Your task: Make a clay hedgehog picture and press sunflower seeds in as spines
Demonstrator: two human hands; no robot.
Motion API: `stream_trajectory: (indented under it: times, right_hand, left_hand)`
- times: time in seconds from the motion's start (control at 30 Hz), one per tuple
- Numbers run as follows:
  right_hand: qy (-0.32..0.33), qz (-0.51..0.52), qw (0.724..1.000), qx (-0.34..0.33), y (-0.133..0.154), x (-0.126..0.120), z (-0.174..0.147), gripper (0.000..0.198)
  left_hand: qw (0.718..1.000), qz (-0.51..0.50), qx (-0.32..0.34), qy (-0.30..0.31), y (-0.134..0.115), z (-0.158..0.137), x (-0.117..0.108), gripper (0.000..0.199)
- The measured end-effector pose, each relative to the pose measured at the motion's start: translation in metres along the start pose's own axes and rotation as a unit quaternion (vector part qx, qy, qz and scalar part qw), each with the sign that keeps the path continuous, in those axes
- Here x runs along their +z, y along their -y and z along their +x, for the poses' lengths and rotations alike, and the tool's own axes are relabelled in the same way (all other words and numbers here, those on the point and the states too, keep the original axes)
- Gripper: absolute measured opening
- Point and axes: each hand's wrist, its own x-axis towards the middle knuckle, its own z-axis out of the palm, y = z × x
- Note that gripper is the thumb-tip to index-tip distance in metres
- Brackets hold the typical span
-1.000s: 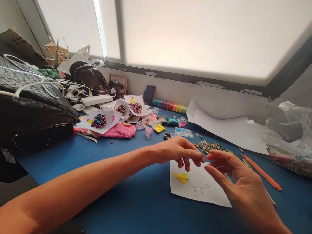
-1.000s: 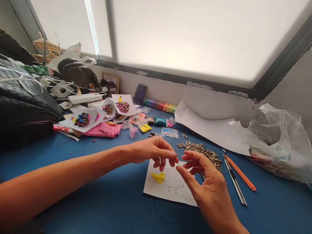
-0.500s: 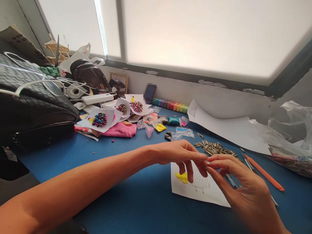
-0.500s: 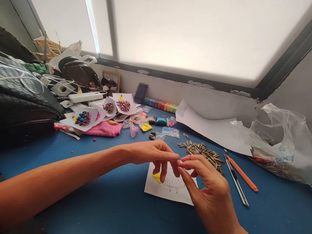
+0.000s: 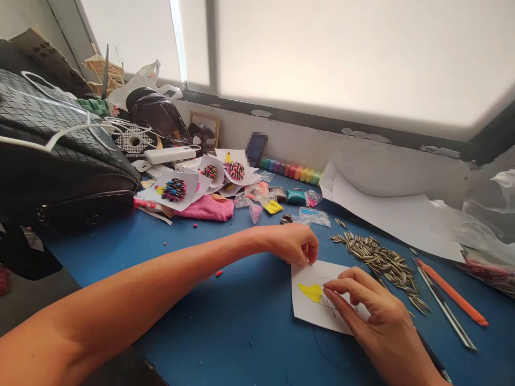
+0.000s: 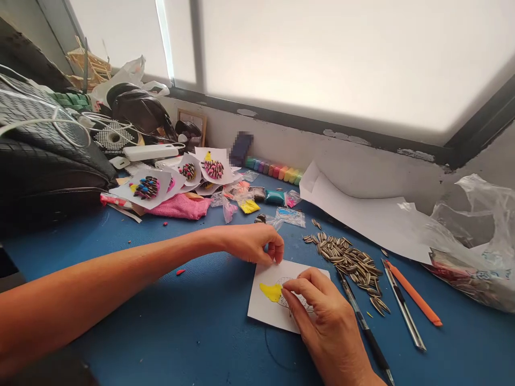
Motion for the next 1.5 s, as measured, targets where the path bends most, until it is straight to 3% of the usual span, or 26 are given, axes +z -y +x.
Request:
stream_trajectory:
  times: [0.37, 0.8, 1.5]
  right_hand:
    - [0.024, -0.016, 0.999, -0.034, -0.001, 0.008, 0.001, 0.016]
    - [0.051, -0.063, 0.996, -0.04, -0.005, 0.01, -0.006, 0.015]
    - [-0.017, -0.1, 0.988, -0.118, 0.0, 0.01, -0.005, 0.021]
  left_hand:
    - [0.997, 0.076, -0.003, 0.009, -0.01, -0.005, 0.0, 0.024]
    - [0.996, 0.084, 0.002, 0.019, -0.006, -0.003, 0.001, 0.025]
    - [0.996, 0.083, 0.017, 0.018, -0.003, -0.003, 0.002, 0.022]
